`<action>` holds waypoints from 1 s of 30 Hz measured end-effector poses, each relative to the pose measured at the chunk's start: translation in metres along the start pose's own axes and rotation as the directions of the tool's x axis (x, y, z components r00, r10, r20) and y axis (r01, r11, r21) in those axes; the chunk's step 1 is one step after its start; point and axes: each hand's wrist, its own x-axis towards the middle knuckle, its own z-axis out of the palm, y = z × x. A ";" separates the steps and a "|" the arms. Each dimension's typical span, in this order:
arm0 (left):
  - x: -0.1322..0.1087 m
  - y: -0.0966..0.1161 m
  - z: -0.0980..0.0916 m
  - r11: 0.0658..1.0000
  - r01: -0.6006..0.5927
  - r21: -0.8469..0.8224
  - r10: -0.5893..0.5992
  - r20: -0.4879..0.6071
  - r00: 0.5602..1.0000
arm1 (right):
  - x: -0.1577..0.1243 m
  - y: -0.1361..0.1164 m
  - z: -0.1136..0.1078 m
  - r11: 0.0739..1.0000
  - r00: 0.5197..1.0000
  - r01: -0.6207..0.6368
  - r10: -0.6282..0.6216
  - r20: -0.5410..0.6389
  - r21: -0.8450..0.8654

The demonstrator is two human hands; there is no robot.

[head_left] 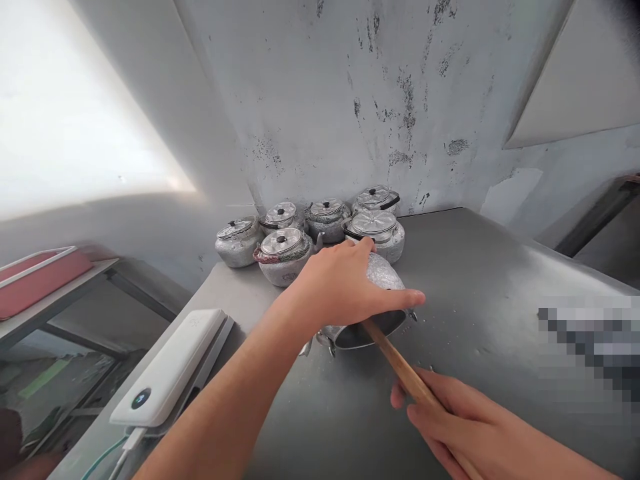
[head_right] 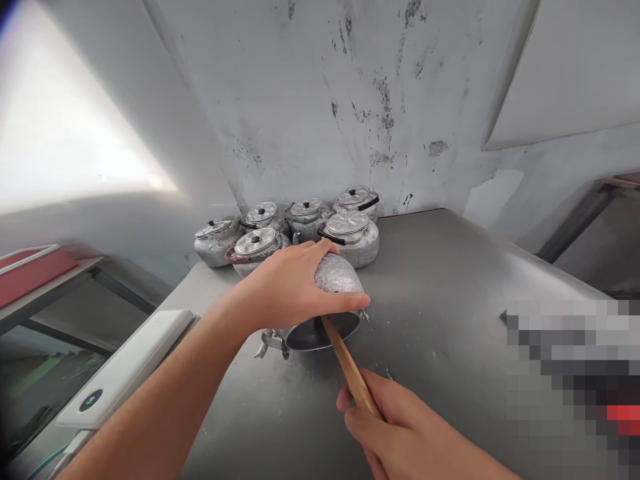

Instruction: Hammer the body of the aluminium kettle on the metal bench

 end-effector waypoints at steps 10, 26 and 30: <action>0.000 -0.001 0.001 1.000 -0.005 -0.011 0.005 -0.005 1.000 | 0.002 -0.005 -0.002 0.999 0.999 -0.033 0.033 -0.003 0.016; 0.000 -0.001 0.002 1.000 -0.004 -0.003 0.004 -0.005 1.000 | 0.000 -0.007 0.000 0.997 0.999 -0.040 0.037 -0.038 -0.065; 0.000 -0.001 0.001 1.000 -0.014 -0.006 0.014 -0.007 1.000 | 0.000 -0.010 0.002 0.999 0.998 -0.032 0.034 -0.048 0.029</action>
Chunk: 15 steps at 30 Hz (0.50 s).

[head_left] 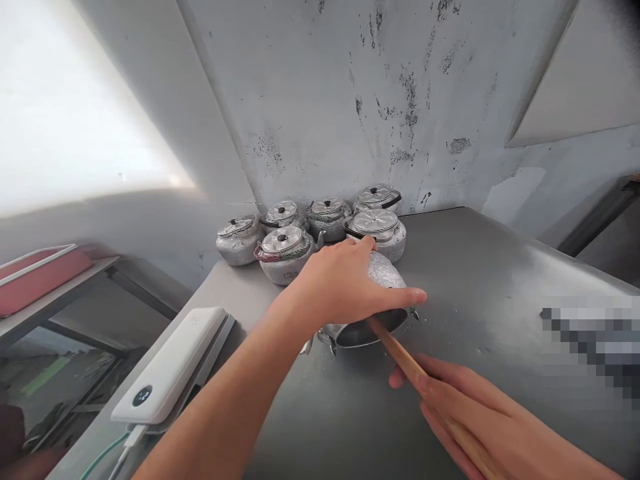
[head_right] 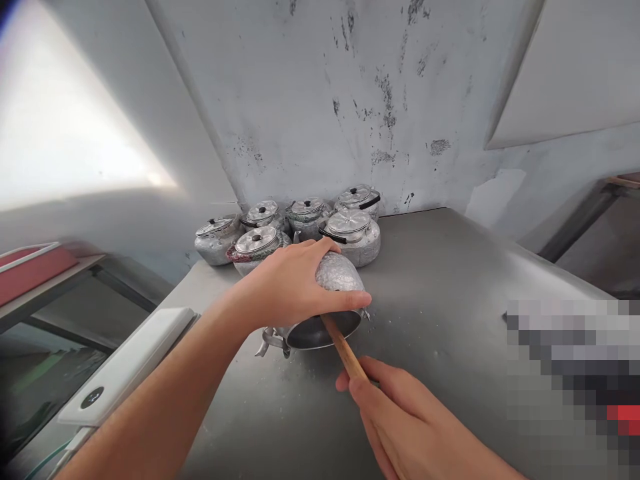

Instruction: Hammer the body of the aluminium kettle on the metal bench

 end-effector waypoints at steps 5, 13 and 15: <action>0.000 0.001 -0.001 1.000 0.016 0.003 -0.016 0.009 1.000 | 0.000 0.005 -0.003 1.000 1.000 -0.013 0.014 0.017 -0.022; 0.000 0.001 0.000 1.000 0.013 0.005 -0.013 -0.001 1.000 | 0.004 0.010 -0.003 1.000 1.000 0.019 -0.019 -0.018 0.015; -0.001 0.001 0.000 1.000 0.015 0.006 -0.015 -0.001 1.000 | 0.006 0.011 -0.002 1.000 0.999 0.022 -0.022 -0.044 0.002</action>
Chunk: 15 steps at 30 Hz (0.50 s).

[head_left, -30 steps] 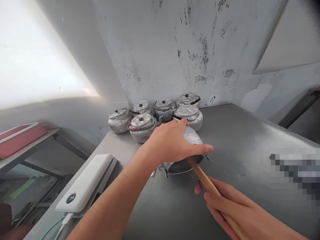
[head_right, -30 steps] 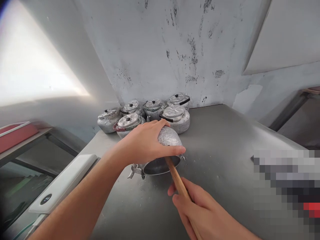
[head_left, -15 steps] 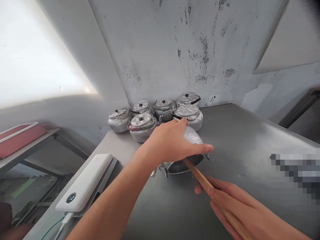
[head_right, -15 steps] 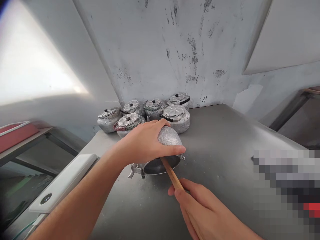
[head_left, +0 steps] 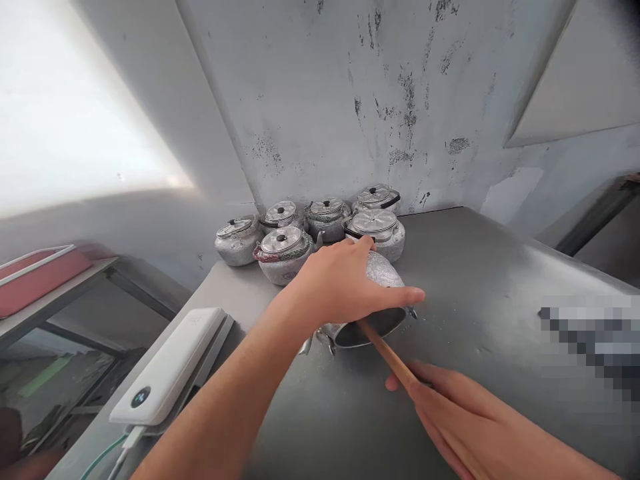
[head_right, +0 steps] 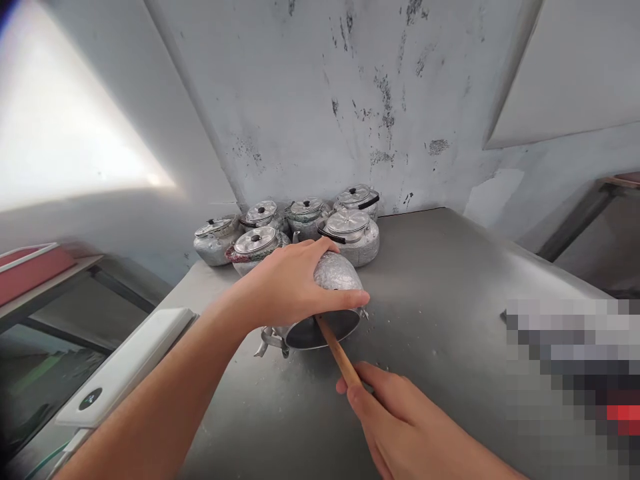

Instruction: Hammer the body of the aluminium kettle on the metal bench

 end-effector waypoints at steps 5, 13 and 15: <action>0.000 -0.002 0.000 1.000 -0.011 -0.011 0.011 -0.003 1.000 | 0.000 -0.003 0.003 0.996 0.994 0.086 -0.086 -0.060 -0.013; 0.002 -0.003 0.000 1.000 -0.007 -0.010 0.007 0.005 1.000 | -0.004 -0.008 -0.007 0.989 0.987 0.150 -0.150 0.058 0.010; 0.002 -0.003 0.000 1.000 0.001 -0.016 -0.001 0.002 1.000 | -0.004 -0.007 -0.011 0.988 0.978 0.156 -0.155 0.138 0.007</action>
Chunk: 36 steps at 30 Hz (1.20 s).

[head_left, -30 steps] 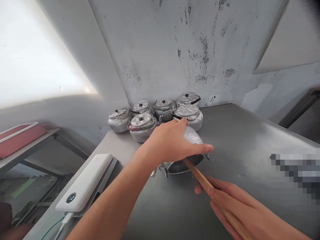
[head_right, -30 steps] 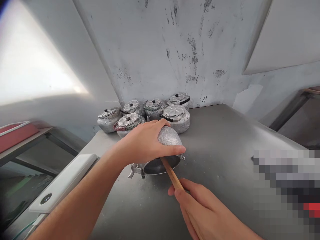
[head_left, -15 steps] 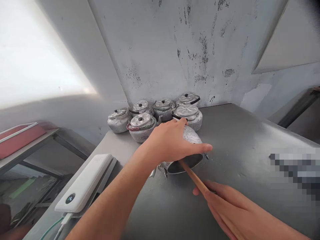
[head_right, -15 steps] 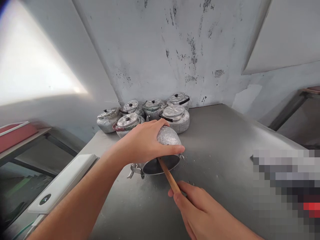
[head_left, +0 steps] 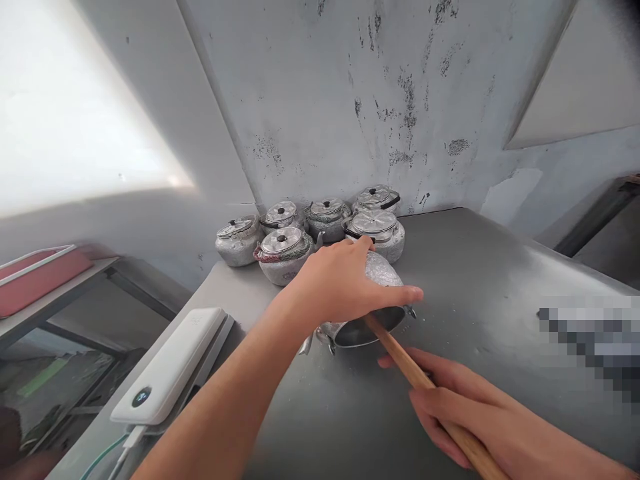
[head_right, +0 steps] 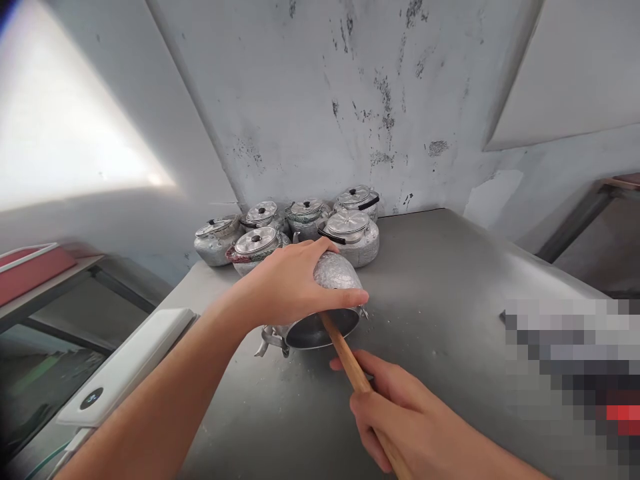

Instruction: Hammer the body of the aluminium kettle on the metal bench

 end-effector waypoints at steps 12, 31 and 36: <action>-0.001 0.008 -0.003 0.994 0.112 0.004 -0.112 0.001 0.994 | 0.009 0.005 0.005 0.995 0.999 -0.047 0.047 -0.002 -0.087; 0.001 0.001 -0.002 0.996 0.083 -0.023 -0.084 -0.013 0.996 | 0.005 0.000 0.005 0.991 0.990 -0.126 0.122 -0.070 -0.043; 0.001 -0.002 0.000 0.998 0.061 -0.022 -0.061 -0.026 0.998 | 0.002 -0.004 0.010 0.985 0.985 -0.161 0.156 -0.080 -0.063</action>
